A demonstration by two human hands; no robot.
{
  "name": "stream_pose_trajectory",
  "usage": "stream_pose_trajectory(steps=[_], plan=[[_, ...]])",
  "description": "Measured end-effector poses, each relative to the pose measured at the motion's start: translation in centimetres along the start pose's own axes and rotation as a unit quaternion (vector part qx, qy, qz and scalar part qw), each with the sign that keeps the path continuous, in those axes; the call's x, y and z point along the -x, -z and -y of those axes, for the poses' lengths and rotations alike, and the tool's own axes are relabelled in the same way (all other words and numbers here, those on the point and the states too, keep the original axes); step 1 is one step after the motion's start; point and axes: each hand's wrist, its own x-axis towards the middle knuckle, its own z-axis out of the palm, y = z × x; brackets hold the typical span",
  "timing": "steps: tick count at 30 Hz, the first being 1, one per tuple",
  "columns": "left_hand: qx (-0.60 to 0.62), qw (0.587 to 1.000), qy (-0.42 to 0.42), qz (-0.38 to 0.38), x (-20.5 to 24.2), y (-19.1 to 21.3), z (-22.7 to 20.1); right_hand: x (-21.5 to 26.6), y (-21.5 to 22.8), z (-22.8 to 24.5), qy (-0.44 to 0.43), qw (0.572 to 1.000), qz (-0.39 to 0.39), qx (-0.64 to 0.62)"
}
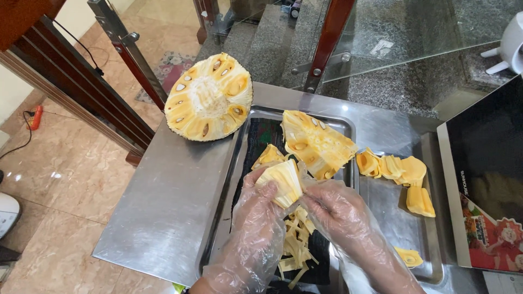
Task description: Manually separating jackfruit bulbs from the core and skin using hands and a knife
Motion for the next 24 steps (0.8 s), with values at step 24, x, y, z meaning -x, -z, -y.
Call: stream_pose_trajectory(steps=[24], plan=[[-0.192,0.977,-0.066,-0.063,1.2,-1.2,0.0,-0.6,-0.2,-0.8,0.018,0.982,0.097,0.161]])
